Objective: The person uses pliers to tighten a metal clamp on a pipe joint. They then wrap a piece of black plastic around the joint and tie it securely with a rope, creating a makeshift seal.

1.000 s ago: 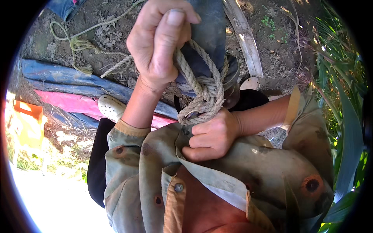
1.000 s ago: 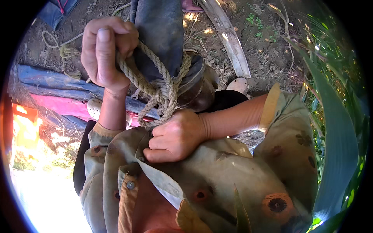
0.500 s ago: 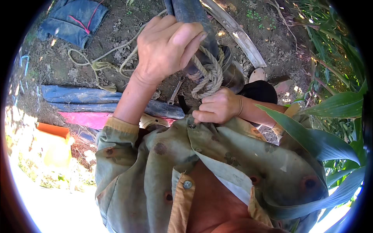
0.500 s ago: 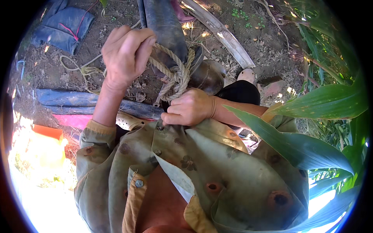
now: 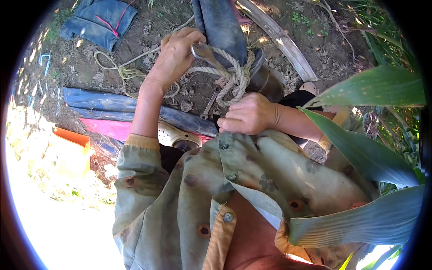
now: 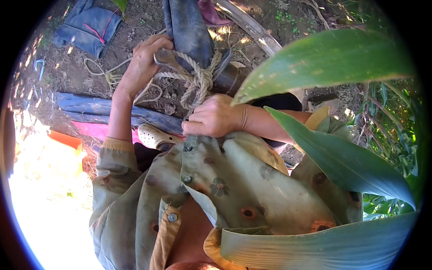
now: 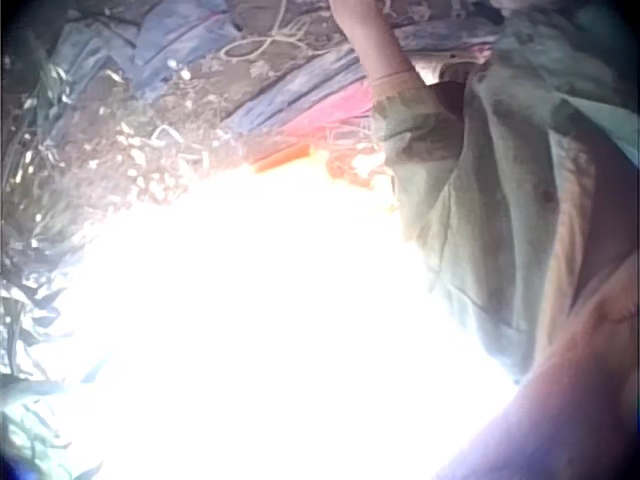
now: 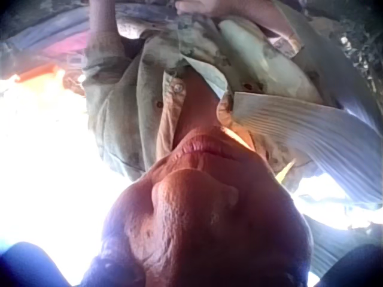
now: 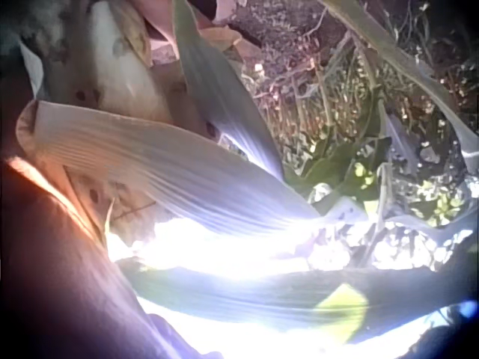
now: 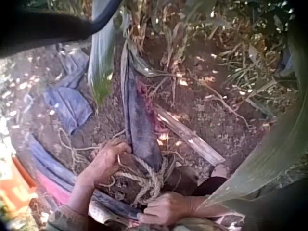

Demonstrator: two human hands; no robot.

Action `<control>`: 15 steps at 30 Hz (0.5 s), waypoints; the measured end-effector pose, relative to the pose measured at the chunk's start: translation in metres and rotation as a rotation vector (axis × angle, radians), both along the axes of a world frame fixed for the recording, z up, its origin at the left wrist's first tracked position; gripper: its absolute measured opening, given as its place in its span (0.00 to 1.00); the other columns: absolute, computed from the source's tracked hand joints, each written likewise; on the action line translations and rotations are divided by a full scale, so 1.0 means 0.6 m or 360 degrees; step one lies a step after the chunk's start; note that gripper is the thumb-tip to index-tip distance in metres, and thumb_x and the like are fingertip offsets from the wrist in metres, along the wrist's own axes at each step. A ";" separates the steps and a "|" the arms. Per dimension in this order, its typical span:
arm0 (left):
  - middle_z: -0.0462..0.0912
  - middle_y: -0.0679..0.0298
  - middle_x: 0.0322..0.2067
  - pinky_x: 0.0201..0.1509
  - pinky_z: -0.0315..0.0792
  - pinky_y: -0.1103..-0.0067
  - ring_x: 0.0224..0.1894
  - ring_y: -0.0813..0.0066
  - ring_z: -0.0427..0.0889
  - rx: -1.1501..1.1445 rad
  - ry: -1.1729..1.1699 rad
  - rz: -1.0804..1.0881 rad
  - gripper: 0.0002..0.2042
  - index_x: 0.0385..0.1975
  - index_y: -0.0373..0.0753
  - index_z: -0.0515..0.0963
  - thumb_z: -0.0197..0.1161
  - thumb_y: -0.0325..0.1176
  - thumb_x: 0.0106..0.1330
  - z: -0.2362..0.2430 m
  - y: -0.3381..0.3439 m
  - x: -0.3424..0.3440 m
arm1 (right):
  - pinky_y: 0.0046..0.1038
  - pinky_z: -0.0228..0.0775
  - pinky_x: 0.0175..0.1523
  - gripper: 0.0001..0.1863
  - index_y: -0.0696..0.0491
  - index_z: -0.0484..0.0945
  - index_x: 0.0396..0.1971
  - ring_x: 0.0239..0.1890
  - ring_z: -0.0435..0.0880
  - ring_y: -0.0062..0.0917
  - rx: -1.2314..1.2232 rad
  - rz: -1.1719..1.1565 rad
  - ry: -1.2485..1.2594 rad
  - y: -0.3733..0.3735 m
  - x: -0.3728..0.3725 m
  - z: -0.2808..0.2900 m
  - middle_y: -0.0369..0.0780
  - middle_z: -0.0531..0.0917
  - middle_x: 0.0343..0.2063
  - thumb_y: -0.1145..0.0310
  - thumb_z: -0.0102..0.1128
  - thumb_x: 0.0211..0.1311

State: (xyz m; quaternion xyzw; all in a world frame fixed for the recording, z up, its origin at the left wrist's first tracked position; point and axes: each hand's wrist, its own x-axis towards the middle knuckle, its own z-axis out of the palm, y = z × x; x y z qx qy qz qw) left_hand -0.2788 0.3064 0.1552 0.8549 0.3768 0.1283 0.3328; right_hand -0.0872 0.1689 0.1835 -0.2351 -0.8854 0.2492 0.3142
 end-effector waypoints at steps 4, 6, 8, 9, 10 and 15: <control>0.80 0.57 0.30 0.41 0.74 0.73 0.33 0.61 0.81 0.0020 -0.0053 0.0018 0.06 0.37 0.38 0.74 0.58 0.29 0.63 0.075 0.044 -0.015 | 0.20 0.62 0.16 0.11 0.50 0.76 0.28 0.16 0.72 0.16 -0.0008 0.0020 0.0019 -0.001 -0.005 0.004 0.29 0.70 0.14 0.63 0.66 0.48; 0.82 0.59 0.32 0.38 0.74 0.77 0.32 0.69 0.81 0.0250 -0.0199 0.0116 0.08 0.40 0.38 0.77 0.58 0.29 0.63 0.122 0.058 -0.035 | 0.20 0.61 0.16 0.10 0.50 0.76 0.28 0.16 0.73 0.16 0.0017 -0.0030 -0.0007 -0.004 0.001 0.000 0.29 0.70 0.14 0.63 0.66 0.48; 0.83 0.62 0.31 0.35 0.73 0.78 0.30 0.78 0.79 0.0126 -0.0081 0.0661 0.08 0.41 0.38 0.78 0.56 0.29 0.65 0.197 0.042 -0.097 | 0.21 0.60 0.17 0.10 0.50 0.76 0.28 0.16 0.73 0.16 0.0016 -0.0023 0.0047 -0.004 -0.003 0.002 0.29 0.70 0.14 0.63 0.67 0.48; 0.82 0.64 0.29 0.32 0.71 0.79 0.28 0.80 0.76 0.0000 0.0022 0.0783 0.08 0.40 0.40 0.79 0.55 0.30 0.66 0.204 0.033 -0.143 | 0.21 0.60 0.17 0.10 0.50 0.76 0.28 0.15 0.72 0.17 0.0005 -0.0042 0.0039 -0.004 -0.001 0.001 0.29 0.70 0.14 0.63 0.67 0.48; 0.79 0.66 0.26 0.30 0.69 0.82 0.25 0.81 0.72 -0.0361 0.0326 0.0717 0.07 0.39 0.40 0.79 0.55 0.30 0.66 0.214 0.017 -0.185 | 0.21 0.59 0.17 0.10 0.50 0.76 0.28 0.15 0.72 0.17 -0.0012 -0.0049 0.0037 -0.004 0.001 0.001 0.29 0.70 0.13 0.63 0.67 0.48; 0.79 0.56 0.46 0.55 0.66 0.72 0.50 0.65 0.75 -0.1286 0.0655 0.0768 0.16 0.49 0.32 0.75 0.58 0.31 0.63 0.053 -0.097 -0.299 | 0.21 0.59 0.17 0.10 0.51 0.77 0.28 0.15 0.72 0.18 -0.0042 -0.0034 0.0094 -0.008 -0.009 -0.006 0.29 0.70 0.13 0.64 0.67 0.49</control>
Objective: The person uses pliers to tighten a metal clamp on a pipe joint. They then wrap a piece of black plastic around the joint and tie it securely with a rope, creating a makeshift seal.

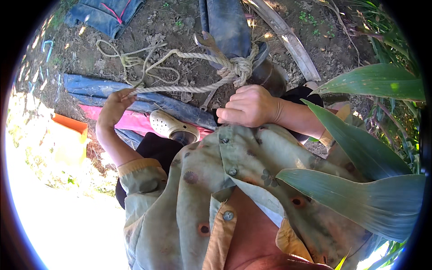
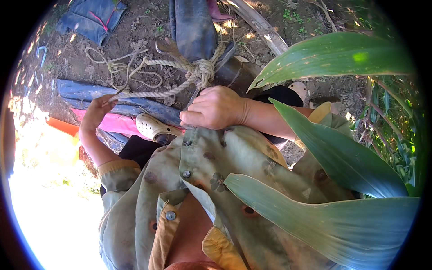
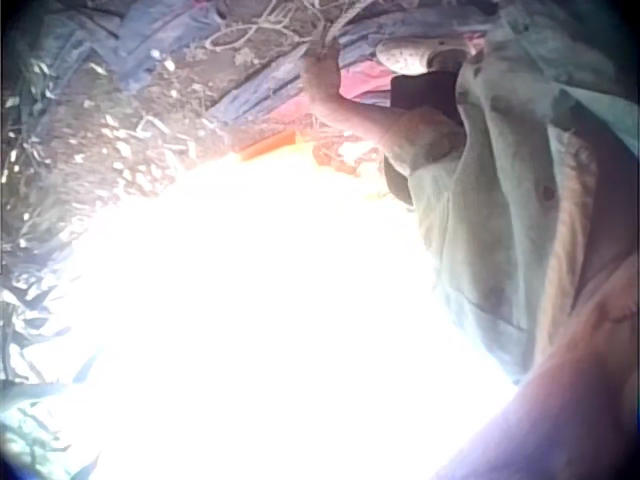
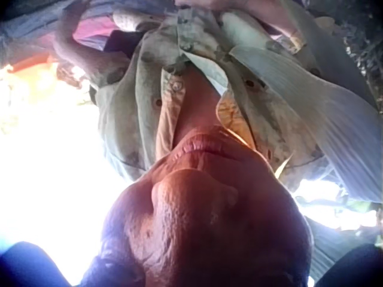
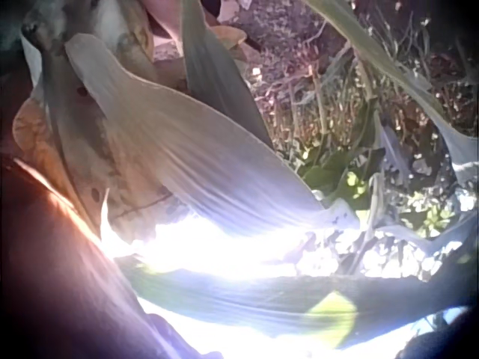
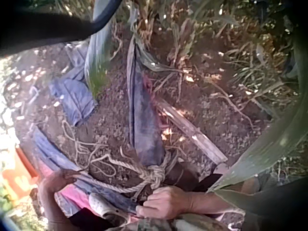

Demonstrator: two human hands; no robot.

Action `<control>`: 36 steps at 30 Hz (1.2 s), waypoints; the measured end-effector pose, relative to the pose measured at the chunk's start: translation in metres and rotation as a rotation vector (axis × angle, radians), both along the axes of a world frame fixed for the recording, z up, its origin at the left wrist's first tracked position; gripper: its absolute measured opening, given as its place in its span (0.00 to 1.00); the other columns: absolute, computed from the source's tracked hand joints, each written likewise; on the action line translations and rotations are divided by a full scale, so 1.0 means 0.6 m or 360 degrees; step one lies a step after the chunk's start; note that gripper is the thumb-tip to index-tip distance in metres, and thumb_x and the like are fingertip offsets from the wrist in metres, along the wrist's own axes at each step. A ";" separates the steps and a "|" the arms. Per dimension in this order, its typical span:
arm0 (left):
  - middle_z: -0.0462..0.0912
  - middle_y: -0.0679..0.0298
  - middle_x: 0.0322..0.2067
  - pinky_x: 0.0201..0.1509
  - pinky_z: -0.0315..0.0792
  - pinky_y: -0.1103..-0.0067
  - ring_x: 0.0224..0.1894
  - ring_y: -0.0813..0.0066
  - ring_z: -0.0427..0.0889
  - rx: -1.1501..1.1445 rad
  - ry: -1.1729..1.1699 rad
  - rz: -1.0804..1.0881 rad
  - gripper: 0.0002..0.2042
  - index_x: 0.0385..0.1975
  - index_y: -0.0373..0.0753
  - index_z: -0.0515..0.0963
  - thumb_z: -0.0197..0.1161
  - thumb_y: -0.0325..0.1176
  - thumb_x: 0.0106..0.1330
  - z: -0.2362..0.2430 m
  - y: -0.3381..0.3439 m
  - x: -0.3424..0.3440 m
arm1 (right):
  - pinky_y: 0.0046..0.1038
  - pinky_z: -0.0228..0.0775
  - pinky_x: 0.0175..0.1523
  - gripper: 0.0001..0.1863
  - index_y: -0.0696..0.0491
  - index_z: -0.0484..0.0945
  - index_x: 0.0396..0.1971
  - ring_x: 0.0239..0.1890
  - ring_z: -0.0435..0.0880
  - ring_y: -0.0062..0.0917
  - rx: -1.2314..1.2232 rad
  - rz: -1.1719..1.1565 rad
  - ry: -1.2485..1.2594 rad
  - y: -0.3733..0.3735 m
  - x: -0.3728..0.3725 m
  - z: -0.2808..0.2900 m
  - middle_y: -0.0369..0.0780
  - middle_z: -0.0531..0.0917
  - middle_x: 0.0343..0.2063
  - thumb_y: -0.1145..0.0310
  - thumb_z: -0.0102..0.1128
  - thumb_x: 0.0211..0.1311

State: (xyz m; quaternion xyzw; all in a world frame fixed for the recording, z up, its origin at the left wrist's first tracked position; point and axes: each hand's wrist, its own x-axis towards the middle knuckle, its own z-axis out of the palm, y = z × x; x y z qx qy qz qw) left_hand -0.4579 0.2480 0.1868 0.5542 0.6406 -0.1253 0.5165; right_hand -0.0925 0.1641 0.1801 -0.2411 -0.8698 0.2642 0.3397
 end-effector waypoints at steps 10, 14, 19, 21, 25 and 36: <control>0.77 0.67 0.29 0.31 0.67 0.83 0.30 0.82 0.74 0.0755 -0.1212 0.0652 0.12 0.44 0.34 0.74 0.54 0.35 0.68 0.017 0.109 0.337 | 0.22 0.60 0.18 0.08 0.51 0.76 0.27 0.15 0.72 0.19 -0.0022 0.0080 0.0008 0.008 -0.001 0.004 0.30 0.68 0.13 0.65 0.65 0.49; 0.75 0.64 0.25 0.27 0.66 0.85 0.23 0.82 0.70 0.0540 -0.1873 0.0820 0.13 0.45 0.31 0.73 0.49 0.32 0.69 -0.031 0.094 0.365 | 0.22 0.62 0.18 0.07 0.50 0.75 0.26 0.15 0.72 0.19 -0.0082 0.0074 -0.0036 0.014 0.011 0.013 0.30 0.66 0.13 0.66 0.62 0.49; 0.63 0.74 0.13 0.17 0.50 0.88 0.14 0.91 0.54 0.0816 -0.1864 0.0876 0.09 0.36 0.34 0.77 0.50 0.31 0.69 -0.024 0.068 0.396 | 0.22 0.62 0.18 0.07 0.49 0.74 0.25 0.16 0.71 0.19 -0.0214 0.0138 0.0066 0.015 0.010 0.012 0.30 0.66 0.14 0.65 0.60 0.46; 0.61 0.76 0.12 0.17 0.49 0.88 0.14 0.91 0.54 0.0610 -0.2039 0.0981 0.09 0.34 0.33 0.76 0.51 0.31 0.69 -0.024 0.083 0.411 | 0.21 0.61 0.18 0.06 0.48 0.76 0.25 0.16 0.71 0.17 -0.0173 0.0043 0.0033 0.009 -0.003 0.006 0.28 0.68 0.14 0.65 0.61 0.46; 0.64 0.77 0.15 0.18 0.48 0.88 0.16 0.92 0.54 0.0642 -0.1867 0.0681 0.07 0.35 0.33 0.77 0.55 0.30 0.67 -0.023 0.087 0.419 | 0.18 0.59 0.18 0.06 0.46 0.76 0.25 0.17 0.69 0.14 -0.0105 -0.0206 -0.0049 -0.004 -0.031 -0.003 0.26 0.68 0.15 0.65 0.60 0.45; 0.72 0.73 0.18 0.18 0.55 0.90 0.16 0.91 0.63 0.0588 -0.1854 -0.0006 0.09 0.38 0.33 0.76 0.58 0.34 0.66 -0.019 0.119 0.444 | 0.14 0.59 0.18 0.09 0.46 0.78 0.29 0.19 0.69 0.11 0.0067 -0.0853 -0.0107 -0.013 -0.090 -0.015 0.25 0.67 0.15 0.66 0.60 0.43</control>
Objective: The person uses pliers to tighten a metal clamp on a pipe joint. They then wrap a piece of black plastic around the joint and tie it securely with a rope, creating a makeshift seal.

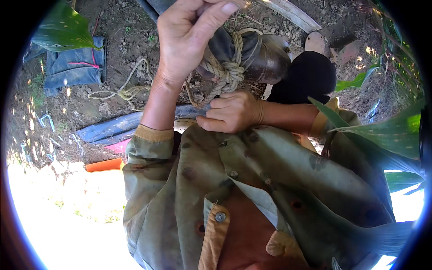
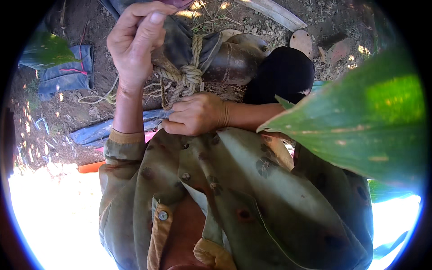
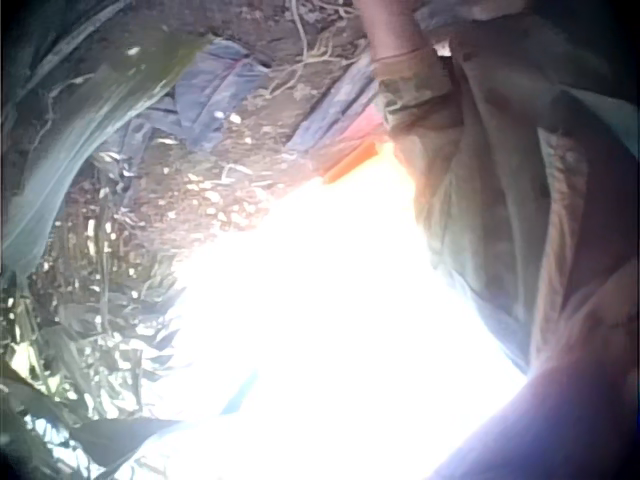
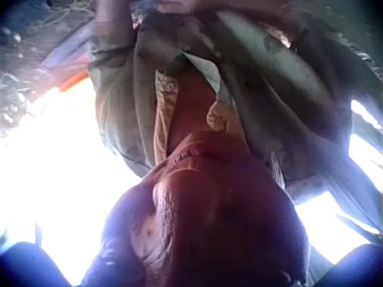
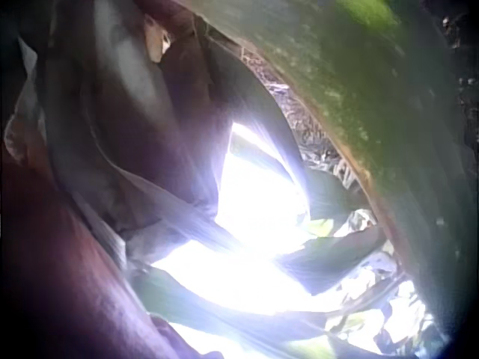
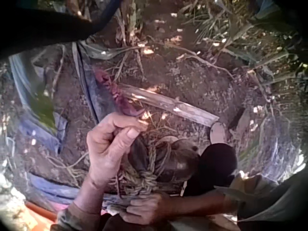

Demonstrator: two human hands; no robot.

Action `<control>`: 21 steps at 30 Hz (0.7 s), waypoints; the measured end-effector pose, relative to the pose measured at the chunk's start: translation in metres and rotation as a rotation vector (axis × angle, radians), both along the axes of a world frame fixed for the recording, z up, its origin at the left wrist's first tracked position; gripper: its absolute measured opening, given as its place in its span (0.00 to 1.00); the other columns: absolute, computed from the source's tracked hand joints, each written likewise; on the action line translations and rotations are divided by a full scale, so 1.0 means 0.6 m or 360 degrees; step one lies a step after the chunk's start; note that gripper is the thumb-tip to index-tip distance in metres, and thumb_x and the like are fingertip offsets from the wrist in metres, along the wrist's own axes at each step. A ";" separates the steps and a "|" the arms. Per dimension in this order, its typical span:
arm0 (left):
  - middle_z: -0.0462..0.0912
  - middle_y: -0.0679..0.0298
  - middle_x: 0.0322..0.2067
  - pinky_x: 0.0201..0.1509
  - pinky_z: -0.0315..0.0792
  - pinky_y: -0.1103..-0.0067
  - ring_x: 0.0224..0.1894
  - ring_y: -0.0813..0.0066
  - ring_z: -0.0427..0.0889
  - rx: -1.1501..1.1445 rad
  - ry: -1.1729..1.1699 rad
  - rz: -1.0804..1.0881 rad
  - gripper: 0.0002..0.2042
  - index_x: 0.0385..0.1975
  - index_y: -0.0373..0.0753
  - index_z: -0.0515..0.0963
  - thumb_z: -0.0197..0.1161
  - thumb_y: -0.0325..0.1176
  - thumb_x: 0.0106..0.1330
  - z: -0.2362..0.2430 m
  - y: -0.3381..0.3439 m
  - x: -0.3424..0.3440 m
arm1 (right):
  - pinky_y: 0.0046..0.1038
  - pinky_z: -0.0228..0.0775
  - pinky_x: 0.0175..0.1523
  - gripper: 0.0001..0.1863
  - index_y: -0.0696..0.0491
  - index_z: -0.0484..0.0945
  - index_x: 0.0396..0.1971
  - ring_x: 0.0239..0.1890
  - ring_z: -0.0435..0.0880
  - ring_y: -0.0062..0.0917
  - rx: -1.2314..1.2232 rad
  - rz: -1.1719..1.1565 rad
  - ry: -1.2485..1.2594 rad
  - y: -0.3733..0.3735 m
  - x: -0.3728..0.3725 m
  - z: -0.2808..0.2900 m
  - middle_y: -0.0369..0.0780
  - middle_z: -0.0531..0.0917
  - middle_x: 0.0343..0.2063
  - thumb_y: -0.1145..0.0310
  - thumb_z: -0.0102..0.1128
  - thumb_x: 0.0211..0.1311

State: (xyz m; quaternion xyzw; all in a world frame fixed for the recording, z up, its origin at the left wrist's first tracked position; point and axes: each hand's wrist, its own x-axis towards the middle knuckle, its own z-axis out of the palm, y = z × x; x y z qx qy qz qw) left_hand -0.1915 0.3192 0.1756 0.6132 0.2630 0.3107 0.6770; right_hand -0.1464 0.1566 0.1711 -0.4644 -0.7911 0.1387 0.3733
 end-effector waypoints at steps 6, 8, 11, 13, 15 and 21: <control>0.67 0.74 0.14 0.16 0.51 0.89 0.14 0.92 0.59 -0.0295 -0.0396 0.0170 0.09 0.32 0.31 0.73 0.57 0.33 0.66 0.001 -0.008 0.010 | 0.14 0.57 0.17 0.07 0.45 0.76 0.25 0.17 0.67 0.12 -0.0027 0.0011 0.0008 0.004 0.004 -0.001 0.25 0.65 0.15 0.66 0.60 0.42; 0.70 0.72 0.16 0.18 0.55 0.90 0.15 0.91 0.62 -0.0295 -0.0407 0.0147 0.07 0.33 0.30 0.73 0.59 0.29 0.65 -0.011 -0.004 0.010 | 0.14 0.57 0.17 0.06 0.44 0.75 0.24 0.17 0.67 0.11 -0.0056 0.0047 0.0025 0.005 0.000 -0.001 0.25 0.65 0.15 0.66 0.59 0.42; 0.74 0.70 0.20 0.21 0.59 0.92 0.19 0.91 0.67 -0.0056 -0.0751 0.0060 0.05 0.34 0.30 0.74 0.61 0.24 0.62 -0.013 -0.019 0.056 | 0.14 0.56 0.17 0.05 0.43 0.74 0.23 0.16 0.67 0.10 -0.0192 -0.0019 -0.0051 0.009 -0.030 -0.002 0.25 0.65 0.15 0.65 0.57 0.42; 0.76 0.69 0.24 0.23 0.61 0.93 0.21 0.92 0.69 -0.0195 -0.0594 0.0073 0.06 0.35 0.30 0.74 0.62 0.22 0.61 0.030 -0.029 0.083 | 0.14 0.56 0.16 0.04 0.43 0.74 0.23 0.17 0.67 0.10 -0.0173 -0.0052 -0.0091 0.003 -0.035 -0.008 0.25 0.64 0.15 0.65 0.56 0.43; 0.77 0.69 0.25 0.24 0.61 0.93 0.23 0.93 0.69 -0.0175 -0.0493 -0.0030 0.06 0.35 0.31 0.75 0.62 0.21 0.61 0.047 -0.005 0.101 | 0.14 0.56 0.17 0.04 0.43 0.75 0.23 0.18 0.68 0.10 -0.0133 -0.0121 -0.0180 0.003 -0.030 -0.012 0.25 0.64 0.15 0.66 0.56 0.43; 0.79 0.65 0.26 0.22 0.58 0.93 0.20 0.94 0.66 -0.0090 -0.1089 -0.0281 0.06 0.36 0.30 0.74 0.60 0.25 0.64 -0.014 0.028 0.155 | 0.11 0.60 0.26 0.03 0.44 0.71 0.23 0.22 0.71 0.10 0.0116 0.0086 -0.0267 0.004 -0.015 -0.047 0.26 0.66 0.17 0.65 0.52 0.46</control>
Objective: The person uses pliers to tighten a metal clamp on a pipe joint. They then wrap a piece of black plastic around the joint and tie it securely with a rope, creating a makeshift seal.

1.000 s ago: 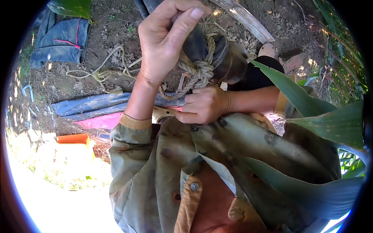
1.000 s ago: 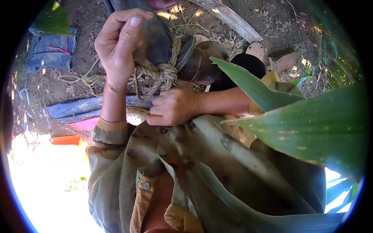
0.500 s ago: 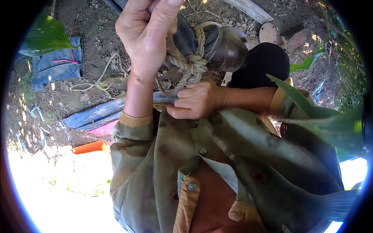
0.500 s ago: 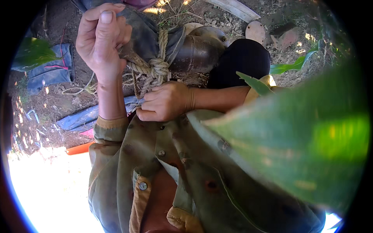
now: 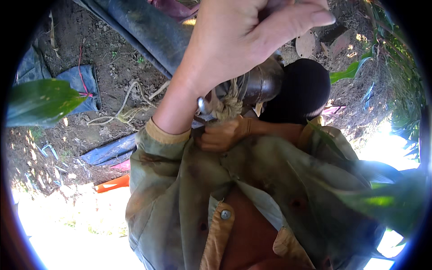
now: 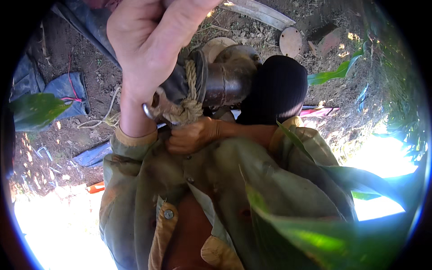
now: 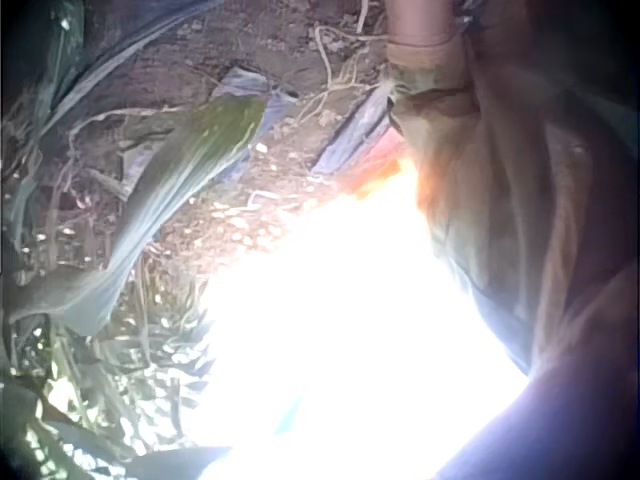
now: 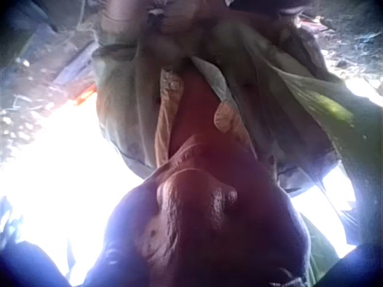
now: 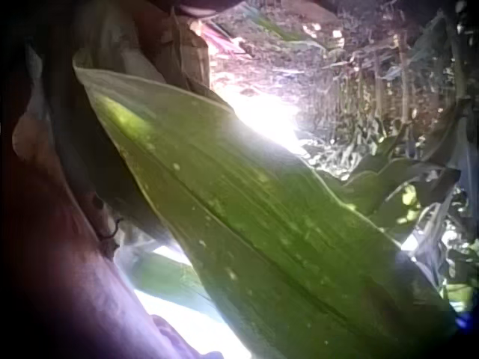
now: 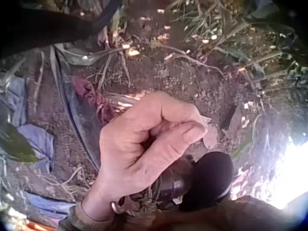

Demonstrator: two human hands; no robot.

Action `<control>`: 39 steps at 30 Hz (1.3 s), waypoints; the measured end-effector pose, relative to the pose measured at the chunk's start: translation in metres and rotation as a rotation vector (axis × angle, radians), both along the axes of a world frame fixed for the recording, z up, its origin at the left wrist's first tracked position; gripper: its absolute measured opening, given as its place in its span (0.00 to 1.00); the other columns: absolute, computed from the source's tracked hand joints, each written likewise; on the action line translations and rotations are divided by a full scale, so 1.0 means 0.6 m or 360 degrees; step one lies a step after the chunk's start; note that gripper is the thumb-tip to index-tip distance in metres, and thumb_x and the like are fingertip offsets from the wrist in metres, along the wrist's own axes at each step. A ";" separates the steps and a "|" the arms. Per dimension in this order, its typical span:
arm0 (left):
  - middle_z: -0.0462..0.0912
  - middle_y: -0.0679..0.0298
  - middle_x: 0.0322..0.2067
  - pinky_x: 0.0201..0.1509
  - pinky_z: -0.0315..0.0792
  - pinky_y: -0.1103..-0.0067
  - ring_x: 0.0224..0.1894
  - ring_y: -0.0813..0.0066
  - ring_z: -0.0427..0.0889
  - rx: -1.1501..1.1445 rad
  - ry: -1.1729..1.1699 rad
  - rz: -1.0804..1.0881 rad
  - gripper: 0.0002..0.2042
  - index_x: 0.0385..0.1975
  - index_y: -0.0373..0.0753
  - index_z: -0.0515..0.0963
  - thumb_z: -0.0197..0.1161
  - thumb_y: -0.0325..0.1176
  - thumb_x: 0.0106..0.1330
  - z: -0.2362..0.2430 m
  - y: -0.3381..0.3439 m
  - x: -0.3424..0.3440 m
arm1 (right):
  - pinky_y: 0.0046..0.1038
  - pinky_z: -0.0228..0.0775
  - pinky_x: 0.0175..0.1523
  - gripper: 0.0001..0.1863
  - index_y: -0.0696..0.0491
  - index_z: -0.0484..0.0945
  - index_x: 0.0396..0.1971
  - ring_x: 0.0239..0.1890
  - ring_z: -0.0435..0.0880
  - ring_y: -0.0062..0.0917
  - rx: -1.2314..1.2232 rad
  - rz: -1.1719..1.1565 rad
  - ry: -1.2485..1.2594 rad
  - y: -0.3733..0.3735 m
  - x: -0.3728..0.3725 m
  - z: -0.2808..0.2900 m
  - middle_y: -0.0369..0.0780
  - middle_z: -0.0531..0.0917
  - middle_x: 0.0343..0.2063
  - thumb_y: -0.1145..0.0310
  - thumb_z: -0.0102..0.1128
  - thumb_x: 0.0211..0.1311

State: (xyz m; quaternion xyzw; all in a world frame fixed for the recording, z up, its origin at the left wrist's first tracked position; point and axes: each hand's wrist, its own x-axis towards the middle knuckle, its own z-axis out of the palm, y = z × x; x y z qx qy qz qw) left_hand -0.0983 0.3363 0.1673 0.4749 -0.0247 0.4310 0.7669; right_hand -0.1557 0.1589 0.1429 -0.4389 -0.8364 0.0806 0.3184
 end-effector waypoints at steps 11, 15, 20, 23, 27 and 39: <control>0.60 0.69 0.19 0.27 0.55 0.82 0.24 0.78 0.58 -0.0407 0.0773 0.0611 0.24 0.50 0.36 0.70 0.38 0.51 0.72 0.025 0.051 -0.200 | 0.11 0.63 0.28 0.07 0.47 0.73 0.26 0.24 0.72 0.11 -0.0017 -0.0249 0.0173 -0.008 0.007 0.020 0.26 0.68 0.18 0.65 0.54 0.44; 0.74 0.60 0.28 0.36 0.69 0.80 0.34 0.73 0.74 0.0179 0.1159 0.0505 0.18 0.45 0.30 0.71 0.41 0.40 0.72 0.052 -0.055 -0.169 | 0.12 0.58 0.23 0.09 0.45 0.77 0.27 0.22 0.72 0.10 0.0035 -0.0263 0.0162 -0.010 0.002 0.014 0.24 0.68 0.15 0.65 0.57 0.41; 0.63 0.73 0.17 0.18 0.54 0.92 0.16 0.92 0.58 -0.0279 0.0657 0.0425 0.12 0.48 0.33 0.69 0.50 0.32 0.71 0.025 -0.075 -0.147 | 0.16 0.61 0.25 0.10 0.46 0.77 0.28 0.24 0.72 0.13 -0.0023 -0.0145 0.0131 -0.017 0.005 0.017 0.26 0.69 0.17 0.65 0.55 0.41; 0.61 0.75 0.17 0.18 0.52 0.91 0.17 0.92 0.56 -0.0251 0.0754 0.0333 0.10 0.47 0.35 0.70 0.51 0.30 0.70 0.026 -0.065 -0.159 | 0.18 0.63 0.27 0.09 0.47 0.75 0.27 0.25 0.72 0.16 -0.0093 0.0071 0.0105 -0.018 0.016 0.017 0.27 0.69 0.18 0.64 0.54 0.41; 0.60 0.76 0.18 0.18 0.52 0.91 0.17 0.92 0.55 -0.0442 0.0748 0.0290 0.09 0.46 0.36 0.71 0.52 0.30 0.69 0.004 -0.057 -0.168 | 0.19 0.63 0.27 0.07 0.47 0.74 0.27 0.24 0.71 0.17 -0.0054 0.0785 -0.0166 0.007 0.063 0.023 0.27 0.67 0.17 0.63 0.54 0.46; 0.67 0.74 0.22 0.20 0.53 0.90 0.19 0.92 0.58 -0.0121 0.0888 0.0197 0.07 0.43 0.34 0.73 0.53 0.28 0.68 0.043 -0.069 -0.118 | 0.16 0.63 0.24 0.05 0.44 0.71 0.22 0.23 0.71 0.13 0.0099 -0.0045 0.0058 -0.001 -0.010 0.009 0.26 0.66 0.17 0.63 0.53 0.42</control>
